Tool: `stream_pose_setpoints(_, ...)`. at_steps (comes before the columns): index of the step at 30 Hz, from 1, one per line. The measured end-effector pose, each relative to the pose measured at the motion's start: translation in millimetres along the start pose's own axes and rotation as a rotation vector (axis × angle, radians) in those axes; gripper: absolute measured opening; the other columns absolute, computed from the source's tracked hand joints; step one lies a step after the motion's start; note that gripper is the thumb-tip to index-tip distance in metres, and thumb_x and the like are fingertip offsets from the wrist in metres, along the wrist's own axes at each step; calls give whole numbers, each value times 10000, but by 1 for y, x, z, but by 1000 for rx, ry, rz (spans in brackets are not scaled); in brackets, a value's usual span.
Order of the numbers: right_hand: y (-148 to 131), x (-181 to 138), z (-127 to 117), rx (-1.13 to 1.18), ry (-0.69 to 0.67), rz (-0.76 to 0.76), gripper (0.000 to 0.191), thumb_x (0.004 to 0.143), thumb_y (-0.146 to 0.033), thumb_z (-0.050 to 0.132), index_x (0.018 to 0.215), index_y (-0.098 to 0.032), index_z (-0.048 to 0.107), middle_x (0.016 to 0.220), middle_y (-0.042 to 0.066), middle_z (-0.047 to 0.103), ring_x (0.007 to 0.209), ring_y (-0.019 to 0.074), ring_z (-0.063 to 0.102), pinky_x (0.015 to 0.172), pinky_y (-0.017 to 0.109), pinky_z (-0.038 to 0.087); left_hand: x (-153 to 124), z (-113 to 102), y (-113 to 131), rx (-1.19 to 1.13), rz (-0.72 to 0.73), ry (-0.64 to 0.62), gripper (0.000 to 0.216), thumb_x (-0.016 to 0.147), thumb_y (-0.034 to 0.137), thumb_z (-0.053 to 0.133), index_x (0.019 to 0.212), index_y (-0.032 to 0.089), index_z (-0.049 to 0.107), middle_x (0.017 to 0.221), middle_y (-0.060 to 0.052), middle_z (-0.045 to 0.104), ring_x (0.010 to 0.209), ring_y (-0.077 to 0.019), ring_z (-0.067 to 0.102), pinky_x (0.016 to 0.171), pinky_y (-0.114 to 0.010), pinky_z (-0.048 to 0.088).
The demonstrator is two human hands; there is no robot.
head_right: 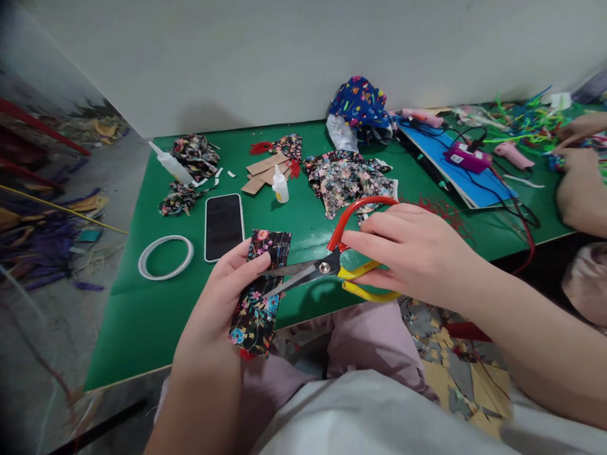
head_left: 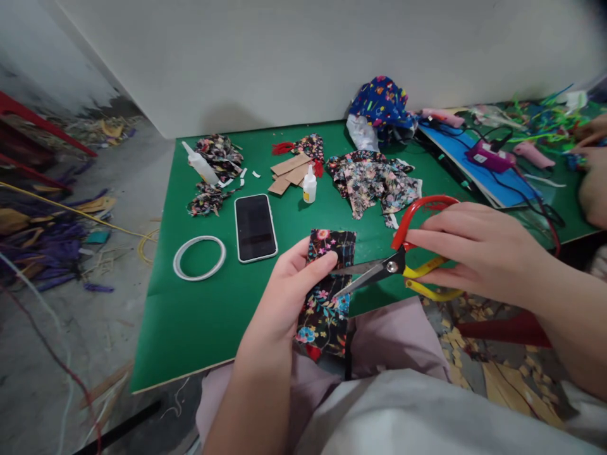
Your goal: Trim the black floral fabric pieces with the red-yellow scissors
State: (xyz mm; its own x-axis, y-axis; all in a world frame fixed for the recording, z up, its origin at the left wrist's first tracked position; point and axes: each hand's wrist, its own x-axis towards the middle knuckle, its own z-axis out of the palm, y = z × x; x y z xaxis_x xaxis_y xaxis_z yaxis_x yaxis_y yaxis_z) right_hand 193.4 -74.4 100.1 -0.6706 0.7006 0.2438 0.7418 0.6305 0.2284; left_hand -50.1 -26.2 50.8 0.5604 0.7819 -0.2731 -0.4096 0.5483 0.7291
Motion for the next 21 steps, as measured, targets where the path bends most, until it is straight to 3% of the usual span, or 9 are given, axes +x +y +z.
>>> stream_pose_setpoints(3,0,-1,1,3,-24,10,210,877,-291,519,1052,-174,524,876,64,629,789,157,565,686,302,425,1,0,0,-9,-4,-6,209,751,205,694,959,188,700,910,-40,737,800,-181,700,721,-264,553)
stream_pose_setpoints(7,1,-2,3,-48,-24,25,220,877,-305,530,1061,-185,522,868,53,653,727,147,570,632,291,420,3,0,-1,-3,3,2,193,753,193,694,946,187,708,841,-20,737,637,-123,679,574,-185,521)
stream_pose_setpoints(12,0,-4,4,-1,128,55,202,885,-351,511,1030,-209,507,775,17,650,633,137,574,580,273,432,3,-2,-4,24,16,42,208,748,223,703,953,188,704,795,-11,730,516,-87,627,511,-173,502)
stream_pose_setpoints(14,-3,-6,6,95,158,149,246,879,-409,505,1043,-227,487,788,23,637,670,153,593,575,273,448,3,-3,-4,10,46,39,206,764,233,687,966,193,695,832,-18,731,560,-97,647,539,-180,515)
stream_pose_setpoints(17,-8,-11,14,181,125,242,491,793,-572,548,1124,-222,457,930,87,621,857,235,608,688,357,500,3,-3,-3,-16,38,45,240,754,230,690,991,193,683,882,-32,732,675,-144,689,645,-236,553)
stream_pose_setpoints(19,-12,-13,21,183,90,228,582,753,-604,572,1148,-191,466,1011,131,597,980,284,578,789,422,496,4,-3,-2,-22,15,57,270,733,232,706,998,186,681,881,-40,734,723,-171,699,680,-264,561)
stream_pose_setpoints(21,-15,-13,25,179,65,178,530,766,-537,589,1130,-163,497,1002,133,588,988,278,566,815,417,487,4,-3,-1,-32,7,56,281,726,236,711,1000,184,682,881,-43,735,746,-181,703,700,-271,561)
